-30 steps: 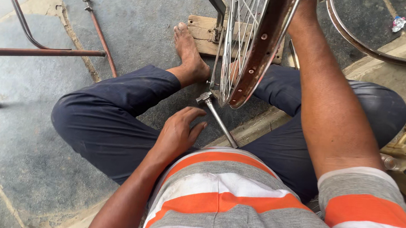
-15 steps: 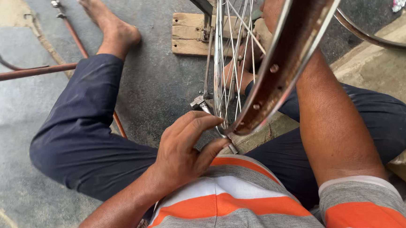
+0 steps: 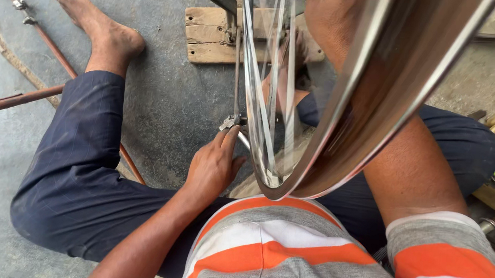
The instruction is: The person sits on the ground and works on a bicycle wheel, using a hammer and a metal block to tap the rim. They also use a spoke wrench to tighten the spokes and adjust the wheel's alignment.
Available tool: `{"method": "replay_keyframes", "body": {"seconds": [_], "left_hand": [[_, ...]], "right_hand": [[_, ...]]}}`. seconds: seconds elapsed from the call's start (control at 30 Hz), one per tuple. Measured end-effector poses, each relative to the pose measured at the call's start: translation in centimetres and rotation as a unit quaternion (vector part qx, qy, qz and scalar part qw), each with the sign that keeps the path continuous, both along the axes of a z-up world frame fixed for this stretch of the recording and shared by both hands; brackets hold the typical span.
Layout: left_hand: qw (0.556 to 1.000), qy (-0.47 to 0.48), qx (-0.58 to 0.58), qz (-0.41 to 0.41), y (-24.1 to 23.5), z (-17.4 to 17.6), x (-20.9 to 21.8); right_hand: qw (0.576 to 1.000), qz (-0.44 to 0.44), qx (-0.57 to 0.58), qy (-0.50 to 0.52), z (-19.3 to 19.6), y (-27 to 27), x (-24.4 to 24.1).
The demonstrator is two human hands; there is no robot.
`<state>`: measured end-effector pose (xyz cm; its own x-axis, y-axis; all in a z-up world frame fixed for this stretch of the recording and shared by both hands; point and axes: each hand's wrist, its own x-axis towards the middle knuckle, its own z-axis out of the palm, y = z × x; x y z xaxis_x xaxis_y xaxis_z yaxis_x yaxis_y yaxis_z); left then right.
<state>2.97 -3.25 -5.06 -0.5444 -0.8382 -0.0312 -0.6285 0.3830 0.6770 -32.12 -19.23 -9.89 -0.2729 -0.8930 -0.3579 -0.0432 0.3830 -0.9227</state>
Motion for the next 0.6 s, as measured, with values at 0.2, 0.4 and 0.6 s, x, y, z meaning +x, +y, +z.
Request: {"method": "replay_keyframes", "body": {"seconds": [0.2, 0.4, 0.6], "left_hand": [[0.998, 0.049, -0.027, 0.009, 1.8, 1.6, 0.0], [0.994, 0.079, -0.061, -0.033, 1.5, 3.2, -0.2], [0.995, 0.068, -0.061, -0.039, 1.7, 3.7, -0.3]], "right_hand": [[1.000, 0.016, 0.013, 0.012, 0.0, 0.6, 1.0], [0.999, 0.024, 0.023, 0.027, 0.3, 1.3, 1.0], [0.998, 0.031, 0.033, 0.034, -0.1, 1.4, 1.3]]}}
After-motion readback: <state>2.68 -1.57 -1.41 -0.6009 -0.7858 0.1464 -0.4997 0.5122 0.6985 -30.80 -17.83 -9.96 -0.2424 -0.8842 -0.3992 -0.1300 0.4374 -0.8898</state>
